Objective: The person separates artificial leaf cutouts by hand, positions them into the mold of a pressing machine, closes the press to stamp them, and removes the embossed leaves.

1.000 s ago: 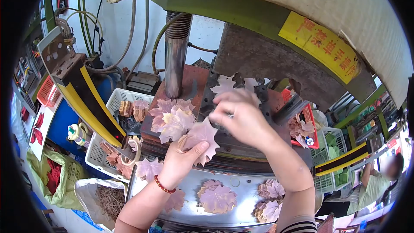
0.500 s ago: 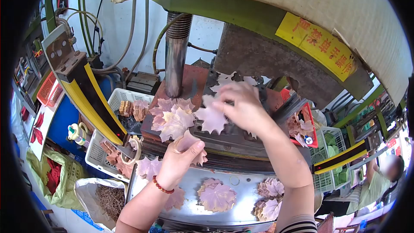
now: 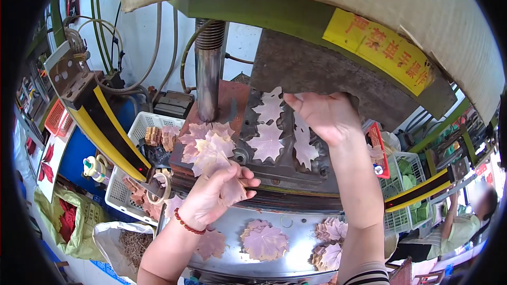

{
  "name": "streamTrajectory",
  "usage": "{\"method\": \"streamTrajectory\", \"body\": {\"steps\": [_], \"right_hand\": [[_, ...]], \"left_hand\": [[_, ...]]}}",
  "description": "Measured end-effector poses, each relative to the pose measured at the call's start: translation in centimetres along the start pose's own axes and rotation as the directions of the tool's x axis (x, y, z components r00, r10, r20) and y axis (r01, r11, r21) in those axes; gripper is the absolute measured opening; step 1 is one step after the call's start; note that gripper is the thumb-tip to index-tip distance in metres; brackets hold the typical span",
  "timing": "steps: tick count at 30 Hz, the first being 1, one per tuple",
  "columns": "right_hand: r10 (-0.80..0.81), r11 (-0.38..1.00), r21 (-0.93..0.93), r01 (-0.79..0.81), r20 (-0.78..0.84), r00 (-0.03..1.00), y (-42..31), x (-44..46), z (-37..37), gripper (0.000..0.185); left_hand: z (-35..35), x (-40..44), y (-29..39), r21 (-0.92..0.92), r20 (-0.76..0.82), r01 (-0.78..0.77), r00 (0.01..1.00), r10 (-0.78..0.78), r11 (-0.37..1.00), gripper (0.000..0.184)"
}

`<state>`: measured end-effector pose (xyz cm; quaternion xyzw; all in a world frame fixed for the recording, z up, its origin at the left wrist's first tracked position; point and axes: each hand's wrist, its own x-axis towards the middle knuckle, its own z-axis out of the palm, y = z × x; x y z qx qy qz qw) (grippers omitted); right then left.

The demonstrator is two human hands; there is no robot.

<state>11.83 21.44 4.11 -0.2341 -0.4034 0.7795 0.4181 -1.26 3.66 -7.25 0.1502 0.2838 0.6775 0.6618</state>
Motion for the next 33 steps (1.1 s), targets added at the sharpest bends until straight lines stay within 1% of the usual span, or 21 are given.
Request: {"method": "streamTrajectory", "body": {"steps": [1,4,5,7,8,9,11,13,16,18,20,22,23,24,25,26,27,28,30,31,33], "right_hand": [[0.039,0.961,0.269,-0.056,0.067,0.997,0.0,0.1,-0.2,0.031],[0.022,0.946,0.301,-0.121,0.314,0.949,0.7,2.2,-2.8,0.027],[-0.036,0.978,0.206,-0.046,0.38,0.924,1.1,3.3,-4.0,0.027],[-0.099,0.961,-0.21,0.182,0.353,0.93,0.9,3.9,-4.9,0.022],[-0.149,0.81,-0.52,0.273,0.267,0.952,0.5,3.9,-5.2,0.018],[-0.226,0.56,-0.775,0.294,0.199,0.954,0.0,3.8,-5.3,0.014],[-0.265,0.271,-0.94,0.208,0.135,0.955,-0.6,3.1,-5.7,0.011],[-0.173,0.341,-0.926,0.163,0.108,0.979,-0.9,2.1,-6.2,0.011],[-0.081,0.547,-0.828,0.122,0.093,0.992,-0.6,1.0,-6.9,0.01],[-0.08,0.558,-0.823,0.106,0.073,0.994,0.0,1.1,-7.1,0.009],[-0.077,0.545,-0.836,0.065,0.028,0.997,0.2,1.5,-7.3,0.01],[-0.154,0.474,-0.831,0.293,0.249,0.956,0.6,3.7,-9.3,0.019],[-0.095,0.612,-0.747,0.259,0.256,0.962,0.5,4.4,-9.9,0.023],[-0.043,0.733,-0.645,0.216,0.273,0.961,0.3,5.0,-10.0,0.028],[-0.331,0.339,-0.67,0.661,0.572,0.75,2.4,7.6,-12.3,0.025],[-0.547,-0.232,-0.568,0.79,0.748,0.377,4.6,10.1,-14.6,0.022],[-0.535,0.059,-0.541,0.839,0.692,0.484,4.5,9.6,-13.7,0.025],[-0.486,0.347,-0.47,0.812,0.65,0.584,4.2,8.7,-12.2,0.028],[-0.346,0.659,-0.437,0.613,0.548,0.762,2.8,6.5,-9.1,0.033],[-0.276,0.705,-0.5,0.503,0.46,0.844,1.6,4.5,-6.9,0.034],[-0.252,0.743,-0.482,0.463,0.44,0.862,0.9,2.8,-5.3,0.036]], "left_hand": [[0.5,-0.1,0.1,0.023,0.007,-0.025,1.0,0.025,0.999,0.012],[1.3,0.3,0.6,0.135,0.051,-0.12,0.992,0.114,0.984,0.012],[1.2,0.7,0.7,0.197,0.075,-0.157,0.987,0.144,0.968,0.013],[1.8,1.6,0.8,0.341,0.068,-0.215,0.977,0.204,0.915,0.015],[2.6,2.1,1.1,0.347,0.046,-0.185,0.983,0.18,0.92,0.017],[3.4,2.7,1.5,0.351,0.025,-0.157,0.987,0.159,0.923,0.018],[4.1,4.8,2.3,0.306,0.029,-0.126,0.992,0.123,0.944,0.024],[5.5,8.7,3.5,0.384,0.208,-0.336,0.939,0.273,0.86,0.022],[10.1,12.1,3.2,0.216,0.126,-0.311,0.949,0.289,0.925,0.015],[12.4,13.8,3.1,0.101,0.079,-0.3,0.953,0.293,0.949,0.014],[11.5,16.2,2.7,0.315,0.172,-0.3,0.951,0.257,0.9,0.014],[9.8,18.5,2.1,0.558,0.232,-0.413,0.91,0.343,0.72,0.016],[9.0,19.5,1.9,0.673,0.278,-0.5,0.854,0.441,0.544,0.015],[9.4,19.1,2.0,0.72,0.242,-0.465,0.864,0.442,0.515,0.015],[9.8,18.6,2.2,0.764,0.205,-0.426,0.873,0.443,0.485,0.014],[11.8,16.2,3.0,0.74,0.066,-0.278,0.936,0.345,0.613,0.014],[13.3,14.1,3.4,0.686,-0.069,-0.119,0.971,0.227,0.718,0.013],[13.8,13.0,3.1,0.696,0.046,-0.237,0.957,0.287,0.678,0.013],[14.0,10.2,1.8,0.679,0.269,-0.458,0.883,0.386,0.574,0.015],[14.4,8.2,1.9,0.614,0.22,-0.423,0.902,0.371,0.667,0.017],[11.2,6.2,2.4,0.803,0.454,-0.542,0.826,0.334,0.248,0.021]]}}
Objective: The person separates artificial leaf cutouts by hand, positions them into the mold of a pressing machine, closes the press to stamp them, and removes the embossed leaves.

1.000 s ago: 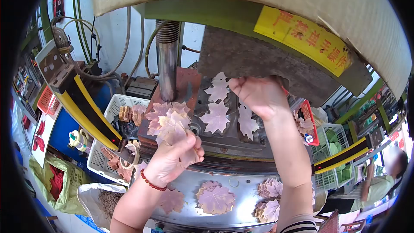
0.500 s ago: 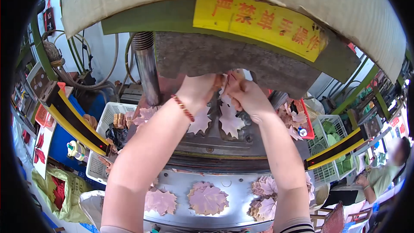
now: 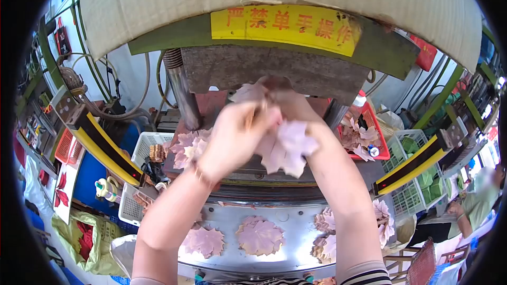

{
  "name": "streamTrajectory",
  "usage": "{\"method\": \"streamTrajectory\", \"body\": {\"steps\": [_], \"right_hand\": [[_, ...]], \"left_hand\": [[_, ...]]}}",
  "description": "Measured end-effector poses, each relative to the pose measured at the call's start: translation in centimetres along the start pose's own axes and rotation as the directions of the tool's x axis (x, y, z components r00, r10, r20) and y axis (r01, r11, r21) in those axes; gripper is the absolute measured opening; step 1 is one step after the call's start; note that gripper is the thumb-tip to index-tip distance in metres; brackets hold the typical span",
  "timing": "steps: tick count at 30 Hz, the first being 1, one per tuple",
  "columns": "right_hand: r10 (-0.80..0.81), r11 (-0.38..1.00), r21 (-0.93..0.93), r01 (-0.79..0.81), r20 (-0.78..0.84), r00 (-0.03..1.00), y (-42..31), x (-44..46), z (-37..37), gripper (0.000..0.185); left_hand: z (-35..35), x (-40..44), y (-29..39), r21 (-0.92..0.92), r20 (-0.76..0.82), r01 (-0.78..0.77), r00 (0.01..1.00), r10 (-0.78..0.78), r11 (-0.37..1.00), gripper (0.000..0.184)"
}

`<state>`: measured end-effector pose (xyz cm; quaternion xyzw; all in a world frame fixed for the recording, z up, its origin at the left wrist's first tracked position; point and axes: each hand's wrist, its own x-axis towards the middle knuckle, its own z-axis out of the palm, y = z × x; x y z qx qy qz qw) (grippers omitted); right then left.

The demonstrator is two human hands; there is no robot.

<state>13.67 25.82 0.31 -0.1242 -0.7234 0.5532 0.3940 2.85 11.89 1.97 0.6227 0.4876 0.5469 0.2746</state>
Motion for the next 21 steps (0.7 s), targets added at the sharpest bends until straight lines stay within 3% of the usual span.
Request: {"method": "streamTrajectory", "body": {"steps": [1,2,4,5,7,8,10,12,14,16,21], "right_hand": [[-0.094,0.995,0.042,0.093,0.029,0.995,-0.1,-0.7,0.5,0.037],[-0.182,0.98,0.085,0.177,0.056,0.982,-0.1,-1.8,1.1,0.038],[-0.16,0.976,0.159,0.146,0.084,0.983,-1.3,-5.1,2.3,0.043],[-0.045,0.982,0.188,0.028,0.087,0.995,-2.7,-8.0,2.8,0.046],[0.034,0.998,0.049,-0.04,0.12,0.992,-3.8,-13.8,3.3,0.045],[0.061,0.983,-0.185,-0.025,0.192,0.979,-4.7,-16.6,3.0,0.044],[0.226,0.905,-0.405,-0.127,0.205,0.952,-5.2,-21.9,2.9,0.039],[0.297,0.899,-0.351,-0.263,0.047,0.954,-3.7,-27.5,4.0,0.033],[0.124,0.863,-0.48,-0.161,-0.107,0.986,-0.8,-32.3,4.9,0.027],[0.034,0.705,-0.697,-0.132,-0.153,0.988,0.2,-36.3,6.2,0.023],[-0.098,0.475,-0.873,-0.111,-0.178,0.979,2.3,-40.9,8.8,0.02]], "left_hand": [[-0.4,-2.4,1.3,0.018,0.1,-0.027,0.995,0.025,0.999,0.014],[-1.1,-4.7,1.9,0.133,0.17,-0.229,0.964,0.205,0.964,0.009],[-2.3,-9.0,3.0,0.221,0.252,-0.355,0.921,0.298,0.909,0.008],[-2.9,-11.2,3.3,0.254,0.272,-0.377,0.912,0.308,0.891,0.009],[-3.6,-15.3,3.2,0.321,0.275,-0.371,0.917,0.289,0.871,0.01],[-3.8,-17.2,2.9,0.363,0.275,-0.353,0.925,0.263,0.862,0.011],[-3.6,-20.9,1.3,0.46,0.29,-0.323,0.935,0.203,0.828,0.012],[-3.1,-24.0,-0.3,0.554,0.294,-0.299,0.943,0.153,0.777,0.013],[-2.0,-26.7,-2.9,0.583,0.28,-0.275,0.951,0.129,0.764,0.013],[-0.7,-29.1,-5.1,0.61,0.264,-0.248,0.959,0.101,0.752,0.015],[2.3,-32.2,-7.7,0.703,0.136,-0.18,0.984,0.119,0.688,0.02]]}}
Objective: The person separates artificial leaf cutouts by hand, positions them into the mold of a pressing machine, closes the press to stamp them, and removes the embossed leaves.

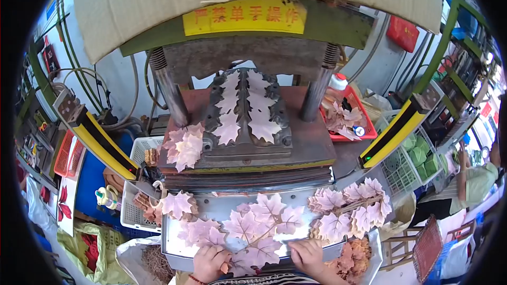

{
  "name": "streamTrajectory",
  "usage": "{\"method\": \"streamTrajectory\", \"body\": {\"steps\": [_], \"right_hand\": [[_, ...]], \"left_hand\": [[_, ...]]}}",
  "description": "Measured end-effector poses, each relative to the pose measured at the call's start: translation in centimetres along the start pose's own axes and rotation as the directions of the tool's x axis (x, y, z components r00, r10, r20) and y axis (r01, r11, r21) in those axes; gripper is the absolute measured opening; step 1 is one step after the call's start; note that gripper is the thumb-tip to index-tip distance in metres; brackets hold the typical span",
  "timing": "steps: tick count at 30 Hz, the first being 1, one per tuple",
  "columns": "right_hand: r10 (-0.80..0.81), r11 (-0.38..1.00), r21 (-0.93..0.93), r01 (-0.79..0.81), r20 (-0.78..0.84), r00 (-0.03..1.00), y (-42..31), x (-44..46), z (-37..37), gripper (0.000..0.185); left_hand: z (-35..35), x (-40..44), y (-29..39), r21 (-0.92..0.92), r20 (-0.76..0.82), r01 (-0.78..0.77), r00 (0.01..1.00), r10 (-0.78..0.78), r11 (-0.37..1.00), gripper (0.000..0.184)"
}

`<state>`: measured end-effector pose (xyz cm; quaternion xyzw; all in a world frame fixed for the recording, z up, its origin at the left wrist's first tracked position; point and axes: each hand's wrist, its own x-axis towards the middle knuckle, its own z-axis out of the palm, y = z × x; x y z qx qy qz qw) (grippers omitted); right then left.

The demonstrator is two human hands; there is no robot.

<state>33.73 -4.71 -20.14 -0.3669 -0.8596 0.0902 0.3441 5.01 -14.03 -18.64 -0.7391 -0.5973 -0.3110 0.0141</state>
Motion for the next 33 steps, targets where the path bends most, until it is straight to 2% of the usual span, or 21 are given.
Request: {"method": "streamTrajectory", "body": {"steps": [1,7,13,24,29,33], "right_hand": [[-0.014,0.999,-0.03,0.014,-0.008,1.0,-0.2,0.0,0.0,0.019],[-0.019,0.998,-0.053,0.017,-0.035,0.999,0.0,-0.4,0.2,0.021],[-0.004,0.998,-0.059,0.0,-0.069,0.998,0.1,-0.5,0.4,0.019],[0.038,0.997,-0.059,-0.04,-0.037,0.999,-0.1,-0.7,0.3,0.022],[0.041,0.999,-0.01,-0.041,-0.046,0.998,0.3,-0.9,0.4,0.024],[0.105,0.983,0.165,-0.08,-0.151,0.983,-0.3,0.5,0.1,0.026]], "left_hand": [[-0.3,0.3,0.0,0.006,-0.007,-0.063,0.998,0.063,0.998,0.021],[1.1,-0.7,-0.7,-0.011,-0.072,-0.001,0.997,0.0,1.0,0.021],[1.1,-0.5,-0.7,-0.015,-0.097,-0.013,0.995,0.012,1.0,0.02],[1.3,-1.6,-1.2,0.006,-0.02,0.007,1.0,-0.007,1.0,0.02],[1.7,-0.9,-1.0,0.007,-0.041,0.018,0.999,-0.017,1.0,0.018],[1.8,-1.0,-0.9,0.045,-0.102,0.017,0.995,-0.013,0.999,0.02]]}}
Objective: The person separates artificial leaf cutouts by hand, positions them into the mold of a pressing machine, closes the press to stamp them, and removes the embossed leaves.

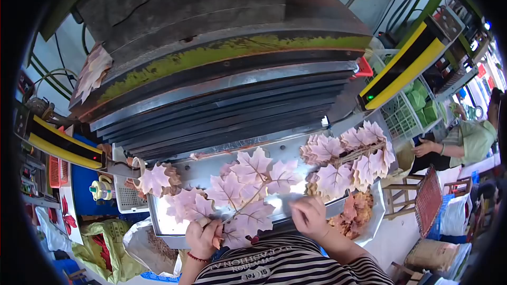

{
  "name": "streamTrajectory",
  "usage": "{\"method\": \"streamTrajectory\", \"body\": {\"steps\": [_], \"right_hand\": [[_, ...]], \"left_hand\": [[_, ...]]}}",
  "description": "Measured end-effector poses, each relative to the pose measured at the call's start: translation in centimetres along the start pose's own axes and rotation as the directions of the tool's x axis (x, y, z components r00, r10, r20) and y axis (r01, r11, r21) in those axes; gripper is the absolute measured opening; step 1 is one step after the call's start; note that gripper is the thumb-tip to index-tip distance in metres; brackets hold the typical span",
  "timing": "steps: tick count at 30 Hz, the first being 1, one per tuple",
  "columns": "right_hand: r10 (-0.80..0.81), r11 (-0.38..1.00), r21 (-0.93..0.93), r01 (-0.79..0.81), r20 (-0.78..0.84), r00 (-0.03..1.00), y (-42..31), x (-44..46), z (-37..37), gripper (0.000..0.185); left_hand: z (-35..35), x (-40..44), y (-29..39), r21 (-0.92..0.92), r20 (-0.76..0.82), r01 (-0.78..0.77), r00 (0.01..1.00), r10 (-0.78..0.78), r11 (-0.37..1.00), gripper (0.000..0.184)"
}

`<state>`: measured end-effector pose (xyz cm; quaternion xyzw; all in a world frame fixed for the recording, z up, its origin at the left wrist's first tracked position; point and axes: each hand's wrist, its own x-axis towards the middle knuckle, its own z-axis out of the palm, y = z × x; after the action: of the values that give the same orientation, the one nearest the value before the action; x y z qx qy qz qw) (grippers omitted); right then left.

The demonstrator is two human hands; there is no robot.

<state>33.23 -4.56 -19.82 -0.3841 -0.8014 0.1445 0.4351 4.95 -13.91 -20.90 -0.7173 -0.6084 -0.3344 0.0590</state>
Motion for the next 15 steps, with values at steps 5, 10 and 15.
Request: {"method": "streamTrajectory", "body": {"steps": [5,10,15], "right_hand": [[-0.074,0.997,-0.009,0.077,0.218,0.973,-0.3,7.0,2.2,0.033],[-0.232,0.971,-0.035,0.236,0.091,0.968,-2.1,10.2,-1.5,0.035],[-0.108,0.986,-0.114,0.125,0.149,0.983,0.5,8.4,-5.3,0.039]], "left_hand": [[0.0,-0.3,0.8,-0.089,0.017,0.114,0.994,-0.113,0.99,0.018],[-5.3,4.5,3.7,-0.128,0.087,0.155,0.986,-0.144,0.98,0.015],[-6.2,6.7,3.5,-0.171,0.22,0.085,0.974,-0.046,0.982,0.016]]}}
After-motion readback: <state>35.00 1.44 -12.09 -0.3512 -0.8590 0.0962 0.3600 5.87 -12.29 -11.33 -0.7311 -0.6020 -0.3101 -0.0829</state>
